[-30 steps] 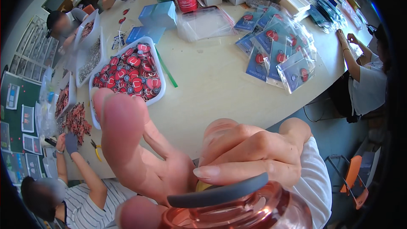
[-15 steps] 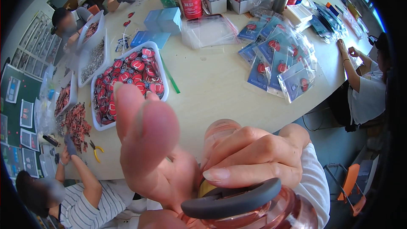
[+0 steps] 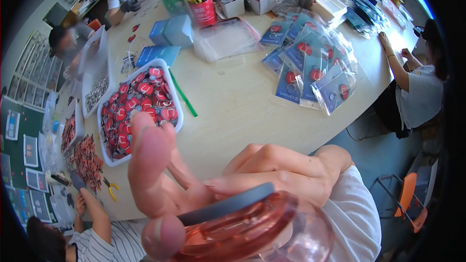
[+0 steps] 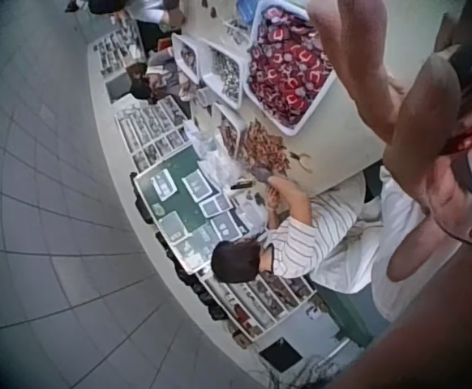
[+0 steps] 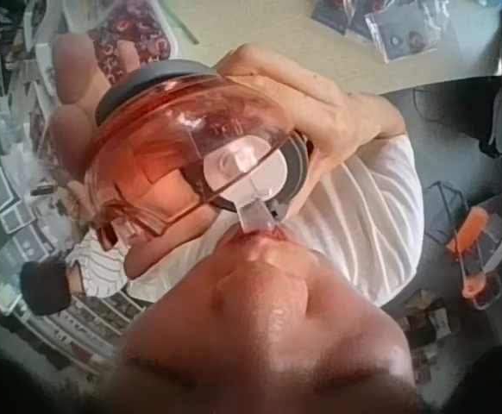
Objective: The person packages red heart-shaped keychains into clear plastic bags. They pick up a keychain, place it into a bag, and set the packaged item aside. The person repeats this process for multiple keychains, stacking the finished packages on the table.
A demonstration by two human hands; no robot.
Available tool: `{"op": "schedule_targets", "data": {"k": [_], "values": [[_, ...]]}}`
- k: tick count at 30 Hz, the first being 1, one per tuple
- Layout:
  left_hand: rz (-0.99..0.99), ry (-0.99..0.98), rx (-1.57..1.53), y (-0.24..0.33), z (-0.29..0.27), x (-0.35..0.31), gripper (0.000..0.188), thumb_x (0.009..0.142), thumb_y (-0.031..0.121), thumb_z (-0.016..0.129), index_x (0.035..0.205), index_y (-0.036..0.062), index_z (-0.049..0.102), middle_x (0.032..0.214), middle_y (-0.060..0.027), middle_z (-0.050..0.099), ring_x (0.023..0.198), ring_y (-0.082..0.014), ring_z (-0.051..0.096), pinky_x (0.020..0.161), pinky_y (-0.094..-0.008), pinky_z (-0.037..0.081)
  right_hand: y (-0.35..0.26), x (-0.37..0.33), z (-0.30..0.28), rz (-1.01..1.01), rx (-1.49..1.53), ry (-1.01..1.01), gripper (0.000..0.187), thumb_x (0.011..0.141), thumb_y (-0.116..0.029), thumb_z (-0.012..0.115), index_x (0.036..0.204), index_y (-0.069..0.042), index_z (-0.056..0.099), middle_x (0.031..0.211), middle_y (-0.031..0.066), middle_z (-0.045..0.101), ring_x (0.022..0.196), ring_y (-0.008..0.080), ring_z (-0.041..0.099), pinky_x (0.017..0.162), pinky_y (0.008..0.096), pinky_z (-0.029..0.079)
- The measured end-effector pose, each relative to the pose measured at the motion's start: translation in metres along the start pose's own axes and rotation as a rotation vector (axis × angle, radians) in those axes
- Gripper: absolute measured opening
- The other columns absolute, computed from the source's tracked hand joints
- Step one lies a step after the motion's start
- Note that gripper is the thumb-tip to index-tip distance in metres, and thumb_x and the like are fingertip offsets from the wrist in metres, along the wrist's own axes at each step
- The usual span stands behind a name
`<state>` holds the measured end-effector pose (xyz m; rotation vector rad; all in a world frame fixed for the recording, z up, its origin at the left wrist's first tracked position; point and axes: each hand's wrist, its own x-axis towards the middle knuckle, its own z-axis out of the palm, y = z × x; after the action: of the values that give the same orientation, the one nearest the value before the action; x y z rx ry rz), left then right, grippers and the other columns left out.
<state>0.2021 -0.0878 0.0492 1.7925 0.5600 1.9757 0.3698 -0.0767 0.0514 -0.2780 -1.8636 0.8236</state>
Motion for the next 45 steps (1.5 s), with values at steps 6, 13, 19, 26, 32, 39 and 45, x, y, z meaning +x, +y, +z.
{"op": "schedule_targets", "data": {"k": [6, 13, 19, 26, 32, 39, 45], "values": [[0.174, -0.156, 0.036, -0.043, 0.01, -0.008, 0.065, 0.097, 0.057, 0.013, 0.105, 0.0123, 0.059, 0.107, -0.0092, 0.06, 0.111, -0.0286, 0.054, 0.107, -0.0465, 0.023, 0.035, -0.008, -0.02, 0.185, 0.032, -0.008, 0.106, 0.05, -0.043, 0.091, 0.134, 0.005, 0.047, 0.103, 0.0124, 0.061, 0.091, 0.024, 0.059, 0.078, 0.0336, 0.047], [0.137, -0.204, -0.023, -0.111, 0.008, -0.054, 0.073, 0.095, 0.064, 0.008, 0.102, 0.0158, 0.063, 0.096, -0.007, 0.069, 0.099, -0.0287, 0.064, 0.106, -0.0498, 0.022, 0.102, -0.042, -0.014, 0.231, -0.219, 0.048, 0.112, 0.051, -0.039, 0.09, 0.142, -0.002, 0.035, 0.11, 0.0152, 0.053, 0.099, 0.0287, 0.056, 0.083, 0.0371, 0.047], [0.183, -0.104, -0.124, -0.146, 0.013, -0.085, 0.088, 0.084, 0.08, 0.027, 0.112, 0.0019, 0.057, 0.101, -0.0107, 0.07, 0.097, -0.0218, 0.067, 0.103, -0.0413, 0.024, 0.127, -0.058, -0.015, 0.331, -0.228, 0.028, 0.115, 0.052, -0.037, 0.09, 0.145, -0.002, 0.03, 0.114, 0.016, 0.051, 0.103, 0.029, 0.054, 0.089, 0.039, 0.046], [0.172, -0.28, 0.022, -0.146, -0.002, -0.081, 0.066, 0.092, 0.064, 0.038, 0.12, 0.0031, 0.04, 0.084, -0.01, 0.071, 0.081, -0.019, 0.071, 0.096, -0.0366, 0.027, 0.137, -0.068, -0.014, 0.321, -0.082, -0.005, 0.12, 0.053, -0.035, 0.091, 0.147, -0.006, 0.023, 0.125, 0.0166, 0.05, 0.111, 0.0311, 0.054, 0.096, 0.0411, 0.043], [0.026, -0.431, -0.01, -0.136, -0.013, -0.052, 0.065, 0.086, 0.057, 0.052, 0.119, 0.0009, 0.05, 0.098, -0.0133, 0.068, 0.1, -0.0211, 0.063, 0.103, -0.0393, 0.023, 0.124, -0.066, -0.028, 0.703, -0.046, -0.154, 0.109, 0.057, -0.032, 0.091, 0.142, -0.007, 0.028, 0.129, 0.0169, 0.052, 0.122, 0.0304, 0.051, 0.103, 0.041, 0.04], [-0.065, -0.074, 0.235, -0.115, -0.063, 0.026, 0.069, 0.08, 0.059, 0.058, 0.121, 0.0033, 0.057, 0.133, -0.0183, 0.051, 0.133, -0.027, 0.04, 0.11, -0.0457, 0.017, 0.189, -0.004, -0.134, 0.401, -0.326, 0.183, 0.087, 0.064, -0.025, 0.088, 0.131, -0.007, 0.035, 0.124, 0.0103, 0.054, 0.115, 0.0203, 0.054, 0.099, 0.0368, 0.043], [-0.187, -0.303, 0.774, -0.079, -0.173, 0.072, 0.067, 0.082, 0.057, 0.057, 0.122, 0.0033, 0.056, 0.134, -0.0181, 0.05, 0.133, -0.0265, 0.041, 0.11, -0.0449, 0.019, 0.315, 0.055, -0.214, 0.336, -0.765, 0.568, 0.092, 0.059, -0.028, 0.09, 0.129, -0.003, 0.035, 0.115, 0.0174, 0.061, 0.106, 0.0284, 0.061, 0.089, 0.0376, 0.049]]}}
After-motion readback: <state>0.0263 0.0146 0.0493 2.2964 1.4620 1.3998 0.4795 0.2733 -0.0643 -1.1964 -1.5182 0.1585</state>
